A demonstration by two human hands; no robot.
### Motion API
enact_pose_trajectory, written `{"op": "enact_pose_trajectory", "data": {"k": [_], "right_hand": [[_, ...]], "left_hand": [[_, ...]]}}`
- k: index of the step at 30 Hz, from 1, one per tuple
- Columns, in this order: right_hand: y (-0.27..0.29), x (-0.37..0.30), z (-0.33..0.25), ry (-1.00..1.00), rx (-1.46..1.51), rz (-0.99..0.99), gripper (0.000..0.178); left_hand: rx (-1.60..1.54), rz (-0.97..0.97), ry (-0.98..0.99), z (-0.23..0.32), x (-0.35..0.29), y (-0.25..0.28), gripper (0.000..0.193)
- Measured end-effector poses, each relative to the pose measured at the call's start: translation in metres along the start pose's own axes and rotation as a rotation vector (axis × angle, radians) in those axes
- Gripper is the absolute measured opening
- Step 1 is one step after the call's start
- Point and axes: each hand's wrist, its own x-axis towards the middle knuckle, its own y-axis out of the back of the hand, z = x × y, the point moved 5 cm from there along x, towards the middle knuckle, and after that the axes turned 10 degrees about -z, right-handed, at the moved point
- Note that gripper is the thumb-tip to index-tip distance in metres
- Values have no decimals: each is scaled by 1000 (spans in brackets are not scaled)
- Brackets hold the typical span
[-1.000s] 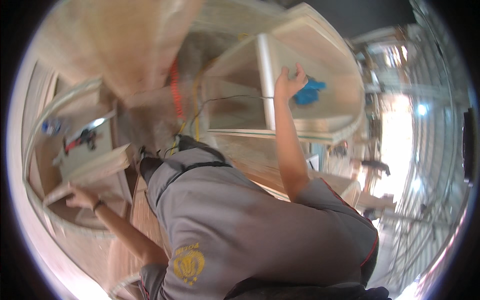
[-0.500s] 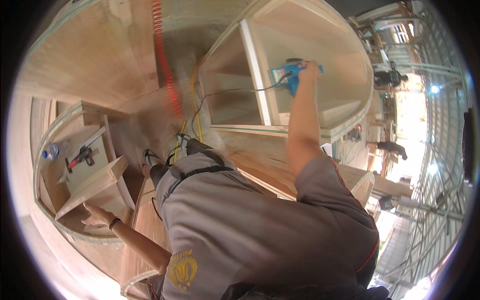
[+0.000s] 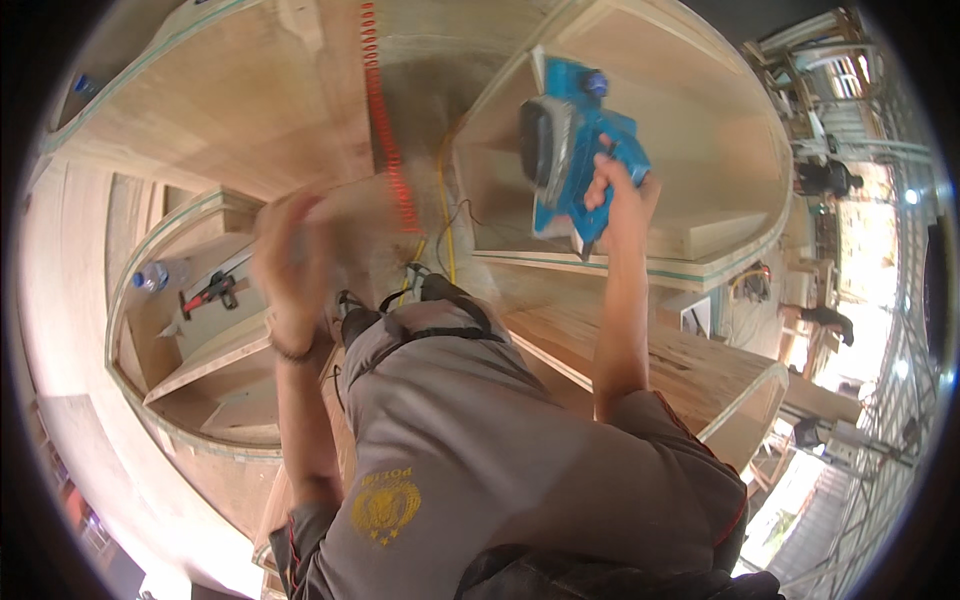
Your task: The person assembles a curved wooden structure by fitting wooden planks into place. They use a nail gun to secure the planks and a sander to smooth the edges of the wood.
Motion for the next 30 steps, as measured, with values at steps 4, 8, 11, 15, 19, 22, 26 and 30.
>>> {"op": "enact_pose_trajectory", "data": {"k": [4, 8, 11, 15, 19, 22, 26, 30], "right_hand": [[-61, -46, 18, -137, -216, -380, 14], [-119, -85, 23, -271, -373, -748, 27], [-159, -108, 16, -253, -437, -879, 37], [-184, -118, 26, -144, -453, -964, 37], [-203, -120, 25, -40, -583, -1063, 41], [-212, -120, 26, 2, -654, -1079, 40], [-224, -124, 28, 40, -727, -1117, 40], [-228, -123, 33, 73, -776, -1165, 41]], "left_hand": [[13, -172, -365, 59, 58, -21, 36], [525, -433, -596, 29, 61, -21, 29], [696, -697, -582, -8, 34, -2, 44], [598, -751, -444, -40, 1, 23, 49], [405, -559, -280, -65, -28, 26, 54], [407, -481, -122, -69, -48, 30, 56], [364, -413, 3, -82, -72, 29, 53], [337, -267, 47, -83, -88, 27, 50]]}}
